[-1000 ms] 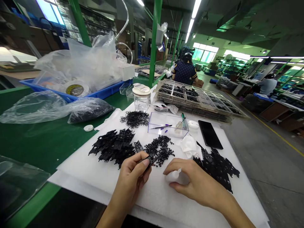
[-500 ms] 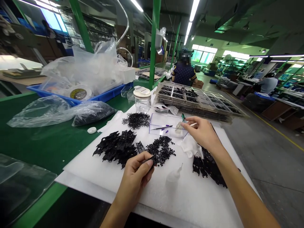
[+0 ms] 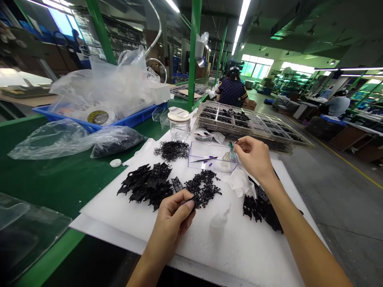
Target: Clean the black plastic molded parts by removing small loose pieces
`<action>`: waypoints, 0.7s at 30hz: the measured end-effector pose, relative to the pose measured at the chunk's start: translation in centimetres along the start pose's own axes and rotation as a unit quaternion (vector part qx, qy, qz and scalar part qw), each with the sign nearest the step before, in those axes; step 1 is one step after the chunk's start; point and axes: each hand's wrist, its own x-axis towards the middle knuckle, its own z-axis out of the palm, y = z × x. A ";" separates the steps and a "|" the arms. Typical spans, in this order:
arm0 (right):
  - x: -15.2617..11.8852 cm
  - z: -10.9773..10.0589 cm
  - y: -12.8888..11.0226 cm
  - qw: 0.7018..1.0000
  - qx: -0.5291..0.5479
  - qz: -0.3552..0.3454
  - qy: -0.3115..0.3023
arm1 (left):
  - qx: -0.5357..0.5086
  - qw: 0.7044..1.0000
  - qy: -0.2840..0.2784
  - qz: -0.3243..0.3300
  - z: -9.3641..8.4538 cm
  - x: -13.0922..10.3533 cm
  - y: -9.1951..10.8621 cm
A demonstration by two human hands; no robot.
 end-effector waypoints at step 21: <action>-6.9 -0.3 -2.9 0.903 0.418 -0.041 -0.094 | 0.045 0.999 -0.025 -0.011 -0.3 0.2 0.0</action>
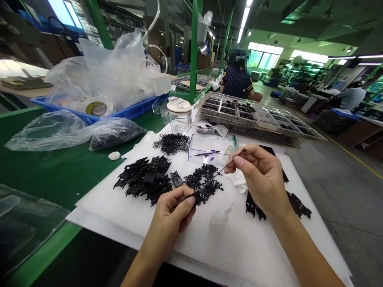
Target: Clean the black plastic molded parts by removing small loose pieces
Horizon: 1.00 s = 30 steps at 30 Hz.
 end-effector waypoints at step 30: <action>-0.7 0.4 0.7 1.000 0.015 -0.001 -0.016 | 0.015 1.000 0.001 0.007 0.0 0.0 -0.2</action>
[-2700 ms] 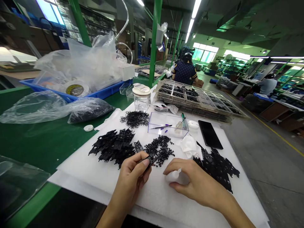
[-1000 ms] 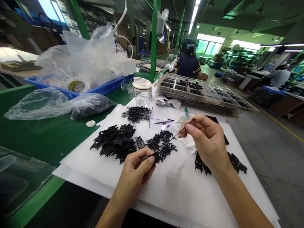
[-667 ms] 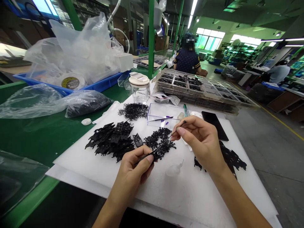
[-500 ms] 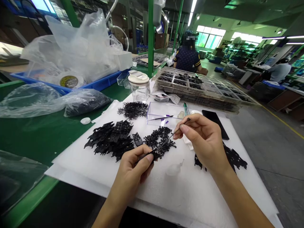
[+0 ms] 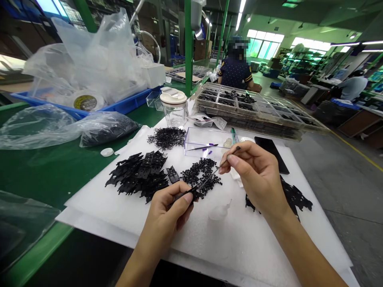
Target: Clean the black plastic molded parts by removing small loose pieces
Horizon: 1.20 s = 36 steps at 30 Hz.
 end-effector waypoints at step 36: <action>4.3 -4.1 3.8 0.889 -0.391 -0.108 0.213 | 0.203 0.968 -0.009 0.150 0.7 -0.2 -0.6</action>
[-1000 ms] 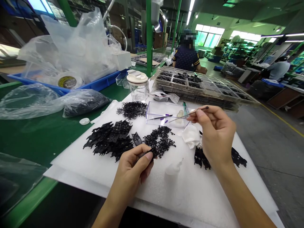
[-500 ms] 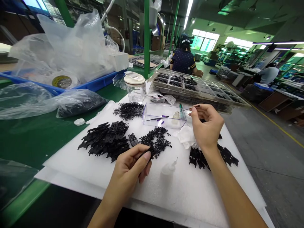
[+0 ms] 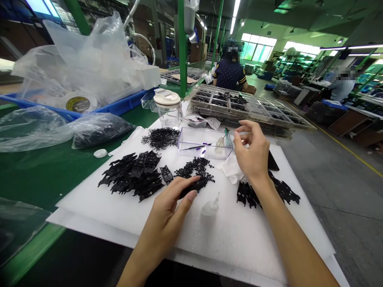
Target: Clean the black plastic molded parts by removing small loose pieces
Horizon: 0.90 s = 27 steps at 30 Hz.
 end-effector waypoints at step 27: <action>-4.4 0.6 -4.9 0.891 0.068 0.027 -0.449 | 0.005 0.987 0.150 -0.062 0.8 0.0 -0.4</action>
